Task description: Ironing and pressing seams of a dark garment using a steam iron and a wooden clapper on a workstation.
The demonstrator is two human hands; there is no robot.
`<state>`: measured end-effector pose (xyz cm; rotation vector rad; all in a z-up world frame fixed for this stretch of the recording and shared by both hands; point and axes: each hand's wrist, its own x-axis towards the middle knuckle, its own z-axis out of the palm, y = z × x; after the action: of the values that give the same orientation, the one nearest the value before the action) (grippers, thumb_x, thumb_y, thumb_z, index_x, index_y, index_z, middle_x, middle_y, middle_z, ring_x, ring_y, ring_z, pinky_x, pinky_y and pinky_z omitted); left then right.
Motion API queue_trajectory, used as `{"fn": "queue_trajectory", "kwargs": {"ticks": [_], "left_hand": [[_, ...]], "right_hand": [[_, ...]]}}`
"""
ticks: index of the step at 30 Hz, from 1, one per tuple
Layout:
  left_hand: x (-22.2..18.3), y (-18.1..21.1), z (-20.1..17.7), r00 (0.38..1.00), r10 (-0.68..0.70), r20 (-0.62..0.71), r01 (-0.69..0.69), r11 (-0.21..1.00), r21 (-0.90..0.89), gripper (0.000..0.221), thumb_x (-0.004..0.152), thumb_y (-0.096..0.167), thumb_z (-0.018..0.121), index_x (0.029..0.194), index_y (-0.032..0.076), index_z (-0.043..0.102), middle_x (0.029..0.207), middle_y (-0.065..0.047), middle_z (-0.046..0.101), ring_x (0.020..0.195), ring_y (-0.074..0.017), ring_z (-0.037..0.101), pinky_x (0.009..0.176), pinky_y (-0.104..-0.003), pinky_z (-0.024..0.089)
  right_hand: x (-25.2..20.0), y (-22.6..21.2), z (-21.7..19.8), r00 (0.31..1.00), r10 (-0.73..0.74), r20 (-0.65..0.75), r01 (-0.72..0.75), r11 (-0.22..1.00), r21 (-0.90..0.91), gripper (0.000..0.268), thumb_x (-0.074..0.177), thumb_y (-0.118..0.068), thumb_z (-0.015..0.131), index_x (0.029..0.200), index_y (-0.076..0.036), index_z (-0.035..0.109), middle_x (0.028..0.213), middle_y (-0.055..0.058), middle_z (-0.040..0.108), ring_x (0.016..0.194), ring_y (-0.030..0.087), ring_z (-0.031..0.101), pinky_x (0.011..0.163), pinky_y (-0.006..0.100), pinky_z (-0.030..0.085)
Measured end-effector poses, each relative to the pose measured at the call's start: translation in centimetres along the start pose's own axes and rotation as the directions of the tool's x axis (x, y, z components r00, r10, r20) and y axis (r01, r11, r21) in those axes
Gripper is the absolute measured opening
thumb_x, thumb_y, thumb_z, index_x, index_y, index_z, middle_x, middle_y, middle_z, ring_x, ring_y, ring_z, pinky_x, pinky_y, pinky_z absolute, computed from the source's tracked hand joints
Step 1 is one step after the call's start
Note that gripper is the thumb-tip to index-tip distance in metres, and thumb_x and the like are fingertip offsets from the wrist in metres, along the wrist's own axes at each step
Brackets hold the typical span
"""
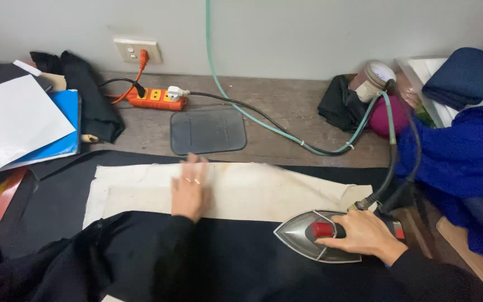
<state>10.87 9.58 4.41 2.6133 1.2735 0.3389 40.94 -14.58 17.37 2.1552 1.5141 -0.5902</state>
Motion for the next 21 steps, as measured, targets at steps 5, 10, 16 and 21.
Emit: {"fn": "queue_trajectory", "kwargs": {"ticks": [5,10,16,21], "left_hand": [[-0.5,-7.2,-0.5,0.992,-0.113,0.062,0.120,0.986,-0.113,0.060,0.087,0.031,0.059,0.139,0.009,0.038,0.143,-0.017,0.033,0.126,-0.0372,0.039,0.095,-0.050,0.042],[-5.5,-14.6,-6.8,0.871,-0.306,0.384,0.293,0.951,0.095,0.052,0.082,0.055,0.060,0.117,0.017,0.063,0.121,-0.009,0.063,0.111,-0.0289,0.060,0.090,-0.045,0.050],[-8.4,-17.1,-10.7,0.680,-0.493,0.542,0.488,0.857,0.167,0.057,0.083,0.062,0.060,0.122,0.021,0.059,0.124,-0.007,0.061,0.114,-0.0271,0.059,0.090,-0.045,0.047],[-8.1,-18.7,-7.6,0.822,-0.463,0.332,0.463,0.882,0.083,0.032,0.088,0.047,0.057,0.099,0.021,0.069,0.108,-0.009,0.068,0.101,-0.0315,0.064,0.082,-0.045,0.048]], "right_hand": [[1.0,0.5,1.6,1.000,-0.008,-0.009,0.008,0.999,-0.032,0.071,0.069,-0.089,0.052,0.102,-0.027,0.068,0.089,0.017,0.066,0.100,0.031,0.059,0.084,0.041,0.048],[1.3,-1.4,1.4,0.999,-0.052,-0.003,0.052,0.996,-0.071,0.069,0.069,-0.090,0.051,0.103,-0.032,0.068,0.092,0.018,0.064,0.099,0.033,0.060,0.086,0.042,0.047],[0.3,-10.3,-3.7,0.999,-0.036,0.012,0.036,0.999,0.015,0.064,0.070,-0.086,0.051,0.083,-0.027,0.070,0.086,0.011,0.070,0.094,0.031,0.067,0.085,0.042,0.051],[0.4,-18.6,-6.9,0.997,-0.075,0.011,0.073,0.986,0.149,0.066,0.073,-0.085,0.046,0.084,-0.024,0.067,0.084,0.008,0.070,0.085,0.033,0.069,0.071,0.045,0.053]]}}
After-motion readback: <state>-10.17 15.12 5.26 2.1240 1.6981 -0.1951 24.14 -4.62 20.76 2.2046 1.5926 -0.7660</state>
